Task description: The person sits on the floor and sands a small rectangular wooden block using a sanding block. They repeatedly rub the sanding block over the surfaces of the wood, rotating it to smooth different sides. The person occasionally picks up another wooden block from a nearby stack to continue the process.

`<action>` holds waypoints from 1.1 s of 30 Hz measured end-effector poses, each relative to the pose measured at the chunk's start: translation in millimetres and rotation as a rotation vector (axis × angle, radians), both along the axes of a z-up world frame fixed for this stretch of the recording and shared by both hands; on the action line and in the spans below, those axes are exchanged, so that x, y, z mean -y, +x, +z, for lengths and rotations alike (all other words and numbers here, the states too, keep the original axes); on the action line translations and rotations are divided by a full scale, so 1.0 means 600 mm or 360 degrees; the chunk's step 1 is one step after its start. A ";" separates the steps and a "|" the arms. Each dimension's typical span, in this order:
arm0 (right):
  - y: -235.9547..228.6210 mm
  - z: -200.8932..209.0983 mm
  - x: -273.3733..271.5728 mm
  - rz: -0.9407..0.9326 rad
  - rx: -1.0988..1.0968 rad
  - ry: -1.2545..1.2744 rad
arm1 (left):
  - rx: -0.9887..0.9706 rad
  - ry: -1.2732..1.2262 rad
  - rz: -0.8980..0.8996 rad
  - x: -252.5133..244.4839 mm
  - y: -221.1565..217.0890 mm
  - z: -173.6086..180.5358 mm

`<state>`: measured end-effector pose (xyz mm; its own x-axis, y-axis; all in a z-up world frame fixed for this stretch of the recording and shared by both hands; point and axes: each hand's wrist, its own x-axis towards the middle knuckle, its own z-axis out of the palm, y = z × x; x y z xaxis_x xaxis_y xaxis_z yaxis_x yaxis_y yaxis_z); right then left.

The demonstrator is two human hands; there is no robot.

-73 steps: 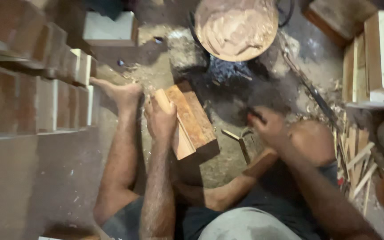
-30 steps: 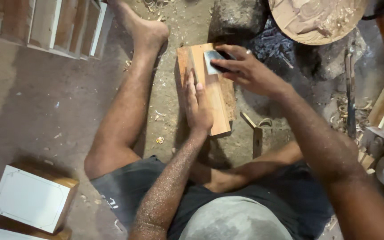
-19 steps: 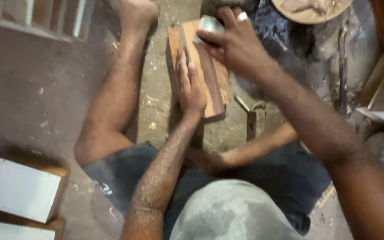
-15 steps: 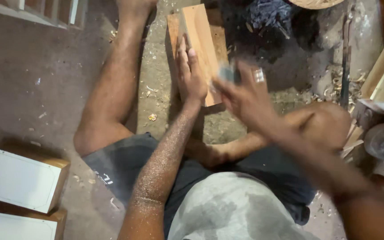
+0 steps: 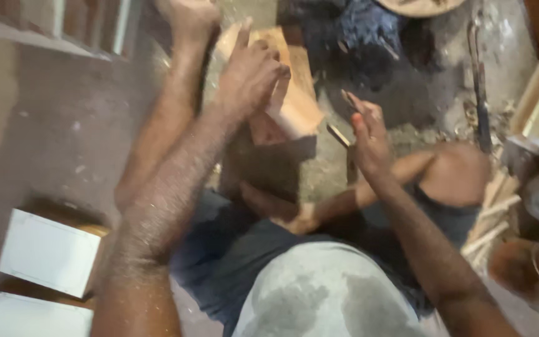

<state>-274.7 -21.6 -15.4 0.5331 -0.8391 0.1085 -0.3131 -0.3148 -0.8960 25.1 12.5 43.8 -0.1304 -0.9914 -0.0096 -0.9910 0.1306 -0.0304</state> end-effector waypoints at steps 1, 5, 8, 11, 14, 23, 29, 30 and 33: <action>0.009 -0.004 0.010 -0.0010 0.0106 0.0156 | -0.0018 0.0019 0.0170 0.000 -0.005 0.009; -0.015 -0.015 0.015 -0.0104 0.0126 0.0531 | -0.0412 -0.0118 0.0938 -0.018 -0.073 -0.004; 0.008 -0.032 0.024 -0.0012 0.0093 0.0674 | -0.0848 -0.0246 0.1309 -0.036 -0.089 -0.020; 0.035 -0.030 0.062 0.0255 0.0532 0.0933 | -0.1587 -0.0249 0.1460 -0.053 -0.083 -0.037; 0.067 -0.009 0.109 0.0562 0.0240 0.0331 | -0.2193 -0.0051 0.1496 -0.071 -0.052 -0.053; 0.221 0.138 0.213 0.0652 -0.0630 -0.0933 | -0.2788 -0.0001 0.1328 -0.084 -0.036 -0.120; 0.220 0.133 0.181 0.0777 -0.0691 -0.1373 | -0.2968 -0.0102 0.1131 -0.078 -0.033 -0.137; 0.200 0.119 0.141 0.0751 -0.0740 -0.1196 | -0.2957 -0.0093 0.1134 -0.085 -0.031 -0.140; 0.095 0.101 -0.013 0.0637 -0.0778 -0.1178 | -0.2743 -0.0116 0.1235 -0.096 -0.032 -0.145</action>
<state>-217.4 -13.7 44.9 0.8906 -0.3943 0.2265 -0.3450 -0.9104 -0.2283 6.2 70.2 -43.2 0.4645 -0.8199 -0.3346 0.2278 -0.2545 0.9399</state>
